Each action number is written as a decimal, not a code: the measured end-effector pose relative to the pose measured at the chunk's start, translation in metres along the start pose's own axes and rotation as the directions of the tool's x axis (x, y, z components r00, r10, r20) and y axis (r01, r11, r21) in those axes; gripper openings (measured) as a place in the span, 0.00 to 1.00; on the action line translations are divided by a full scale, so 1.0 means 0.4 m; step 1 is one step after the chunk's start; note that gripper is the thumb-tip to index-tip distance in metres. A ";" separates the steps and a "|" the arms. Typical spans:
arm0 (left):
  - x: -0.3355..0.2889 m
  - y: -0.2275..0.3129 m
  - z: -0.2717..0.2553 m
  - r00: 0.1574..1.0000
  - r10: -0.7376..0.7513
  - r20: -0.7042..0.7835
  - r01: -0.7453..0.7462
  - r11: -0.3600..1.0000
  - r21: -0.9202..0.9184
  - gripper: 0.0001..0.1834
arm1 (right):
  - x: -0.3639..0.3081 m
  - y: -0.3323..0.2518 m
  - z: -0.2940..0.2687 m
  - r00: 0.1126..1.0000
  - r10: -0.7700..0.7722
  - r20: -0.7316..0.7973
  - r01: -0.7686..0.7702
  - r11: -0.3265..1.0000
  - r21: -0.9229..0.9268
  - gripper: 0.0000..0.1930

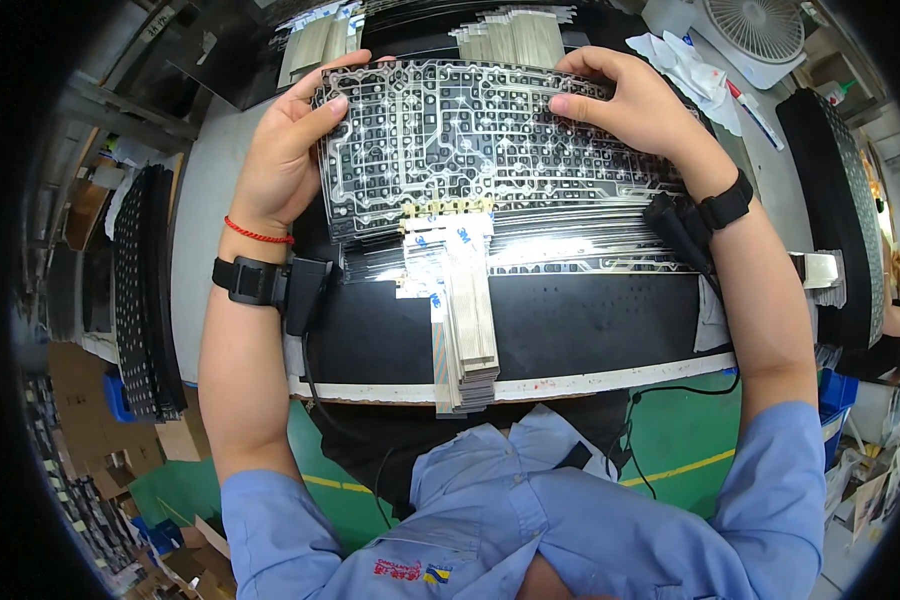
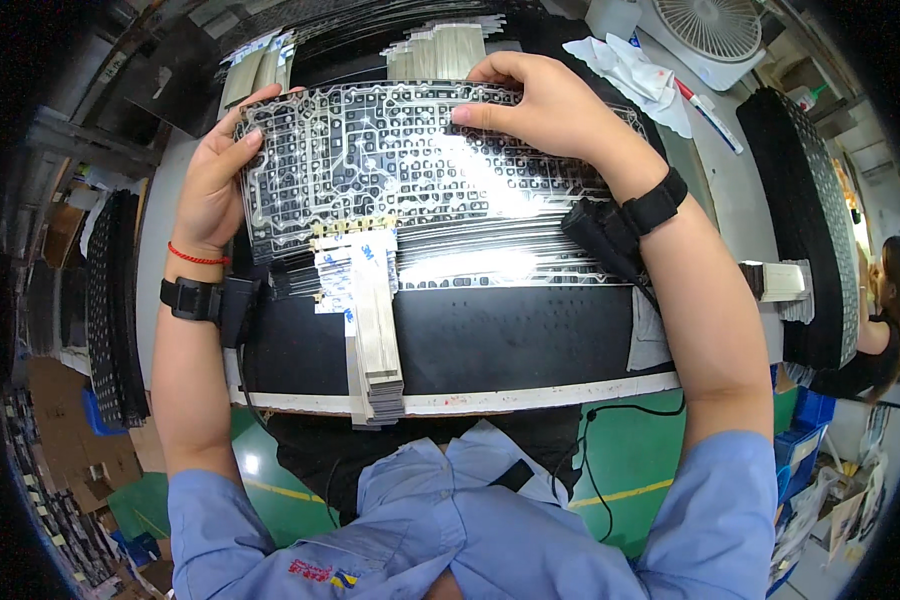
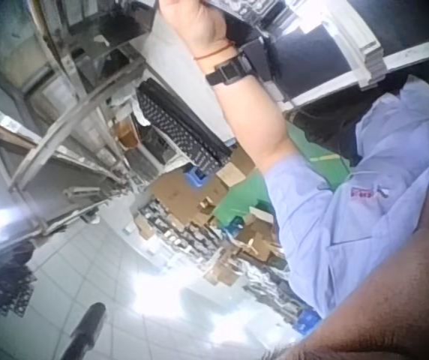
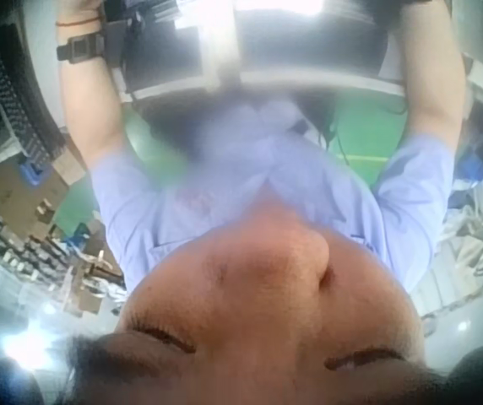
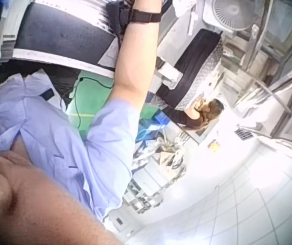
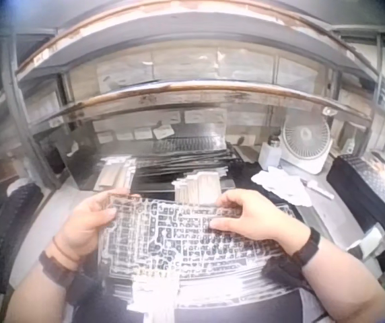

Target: The recorder is sorting and stacking flexible keyboard membrane components on a workstation.

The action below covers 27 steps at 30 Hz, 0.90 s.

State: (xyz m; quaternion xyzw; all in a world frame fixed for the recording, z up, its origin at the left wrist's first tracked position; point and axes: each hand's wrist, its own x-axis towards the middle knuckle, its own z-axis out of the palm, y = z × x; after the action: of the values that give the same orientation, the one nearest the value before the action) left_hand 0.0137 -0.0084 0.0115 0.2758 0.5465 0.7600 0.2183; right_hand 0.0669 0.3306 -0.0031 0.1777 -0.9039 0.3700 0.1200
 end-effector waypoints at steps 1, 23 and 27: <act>0.001 -0.006 -0.007 0.999 -0.024 -0.029 0.025 0.999 0.036 0.24 | -0.002 0.007 0.002 1.000 -0.007 -0.011 0.007 0.999 -0.034 0.25; -0.007 -0.019 -0.030 0.984 -0.060 -0.168 0.071 0.996 0.058 0.23 | 0.001 0.050 -0.010 0.995 0.101 0.019 -0.099 0.994 -0.055 0.28; 0.000 -0.024 -0.038 0.981 -0.101 -0.168 0.109 0.993 0.035 0.25 | 0.002 0.052 -0.028 0.990 0.134 0.052 -0.131 0.990 -0.060 0.26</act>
State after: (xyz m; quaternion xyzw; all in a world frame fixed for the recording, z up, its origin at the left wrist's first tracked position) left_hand 0.0040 -0.0162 -0.0016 0.1872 0.5931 0.7555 0.2059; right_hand 0.0585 0.3523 -0.0082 0.1242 -0.9268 0.3464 0.0747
